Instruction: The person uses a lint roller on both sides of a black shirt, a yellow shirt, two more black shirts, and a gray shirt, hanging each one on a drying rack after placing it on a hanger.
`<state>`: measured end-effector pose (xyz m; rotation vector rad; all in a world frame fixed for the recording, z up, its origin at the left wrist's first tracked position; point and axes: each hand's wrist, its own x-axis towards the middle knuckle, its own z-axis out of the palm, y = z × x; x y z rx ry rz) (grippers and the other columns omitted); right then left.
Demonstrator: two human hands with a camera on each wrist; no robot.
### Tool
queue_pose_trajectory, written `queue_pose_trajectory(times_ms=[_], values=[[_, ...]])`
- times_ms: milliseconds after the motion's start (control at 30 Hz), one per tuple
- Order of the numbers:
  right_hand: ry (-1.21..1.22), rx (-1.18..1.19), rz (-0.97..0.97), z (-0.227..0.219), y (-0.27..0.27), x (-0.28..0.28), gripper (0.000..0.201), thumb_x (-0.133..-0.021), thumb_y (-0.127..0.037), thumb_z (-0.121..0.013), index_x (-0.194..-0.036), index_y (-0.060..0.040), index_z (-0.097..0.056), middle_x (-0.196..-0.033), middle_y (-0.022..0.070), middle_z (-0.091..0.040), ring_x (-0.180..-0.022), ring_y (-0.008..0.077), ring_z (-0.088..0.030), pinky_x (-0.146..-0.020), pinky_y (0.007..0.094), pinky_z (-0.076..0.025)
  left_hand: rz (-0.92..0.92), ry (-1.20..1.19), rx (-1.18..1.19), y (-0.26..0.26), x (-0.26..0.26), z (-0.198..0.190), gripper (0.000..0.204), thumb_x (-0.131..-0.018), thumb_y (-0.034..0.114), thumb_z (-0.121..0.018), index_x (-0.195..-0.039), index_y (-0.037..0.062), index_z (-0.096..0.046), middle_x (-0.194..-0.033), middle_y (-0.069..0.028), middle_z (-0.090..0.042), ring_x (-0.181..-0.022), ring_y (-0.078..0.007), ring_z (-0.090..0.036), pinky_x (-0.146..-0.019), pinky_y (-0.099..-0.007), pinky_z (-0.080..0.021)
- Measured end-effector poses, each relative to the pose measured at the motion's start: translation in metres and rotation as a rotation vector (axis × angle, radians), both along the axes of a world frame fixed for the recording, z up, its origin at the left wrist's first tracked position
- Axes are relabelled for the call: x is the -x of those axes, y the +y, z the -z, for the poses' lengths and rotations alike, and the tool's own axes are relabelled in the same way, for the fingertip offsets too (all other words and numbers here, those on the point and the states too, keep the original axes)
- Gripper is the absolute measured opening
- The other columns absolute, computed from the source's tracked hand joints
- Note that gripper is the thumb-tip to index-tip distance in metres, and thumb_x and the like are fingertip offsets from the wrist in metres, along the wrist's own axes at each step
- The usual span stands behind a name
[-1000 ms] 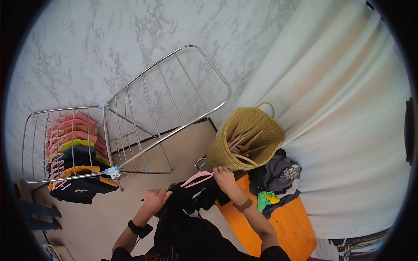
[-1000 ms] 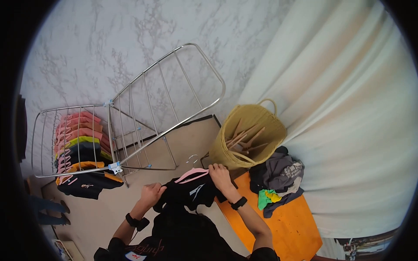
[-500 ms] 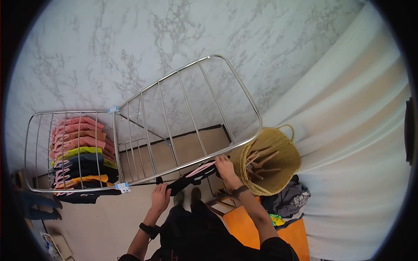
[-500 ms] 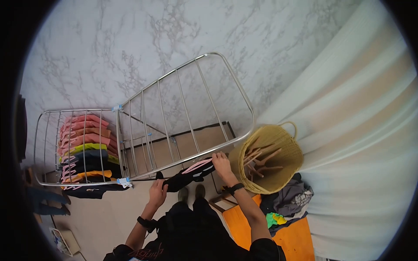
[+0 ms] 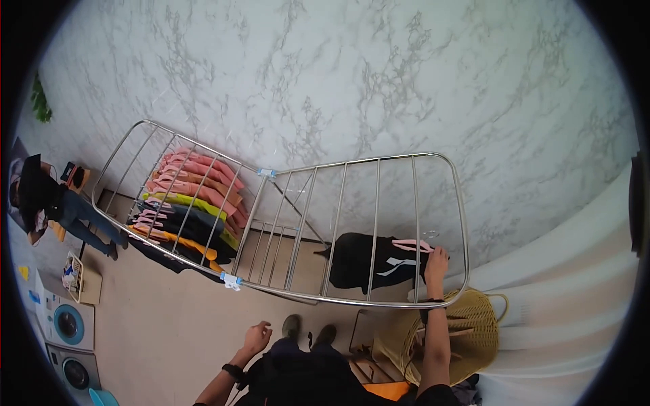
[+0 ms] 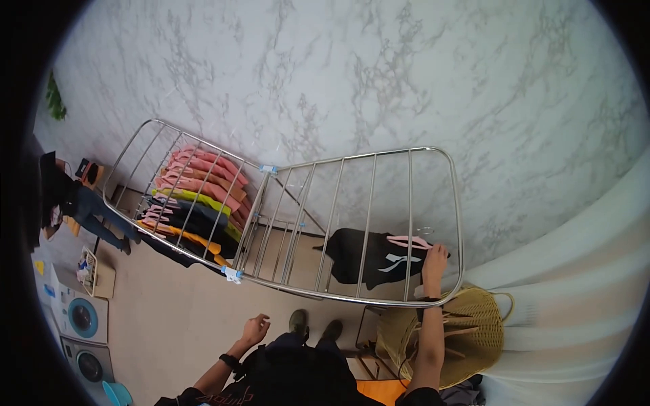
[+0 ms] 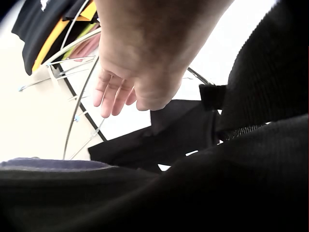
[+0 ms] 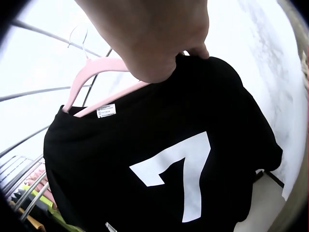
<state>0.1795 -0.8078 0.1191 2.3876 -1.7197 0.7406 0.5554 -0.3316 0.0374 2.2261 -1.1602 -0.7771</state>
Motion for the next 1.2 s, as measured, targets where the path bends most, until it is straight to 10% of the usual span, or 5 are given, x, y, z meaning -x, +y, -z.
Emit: queue_pose_trajectory(times_ms=[367,1200], values=[[-0.075,0.214,-0.027,-0.08,-0.085,-0.029,0.011,-0.092,-0.009,-0.055,-0.093,0.0021,-0.055,-0.095,0.0245,-0.06,-0.093,0.0431,-0.057,-0.078,0.0501,-0.048,-0.114,-0.059,-0.223,0.114,-0.022,0.104,0.016,-0.078,0.021,-0.065,-0.082,0.0071,-0.071,-0.073,-0.0182,-0.069,-0.07,-0.0381,-0.069,-0.066,-0.0462,-0.056],[0.137,0.065,-0.022,-0.03,-0.151,-0.086,0.013,-0.086,-0.013,-0.057,-0.089,-0.0005,-0.06,-0.09,0.0178,-0.064,-0.085,0.0388,-0.064,-0.072,0.0473,-0.053,-0.282,0.091,-0.36,0.096,0.021,0.05,0.026,-0.084,0.028,-0.057,-0.09,0.0092,-0.074,-0.085,-0.0167,-0.072,-0.085,-0.0384,-0.068,-0.082,-0.0472,-0.055]])
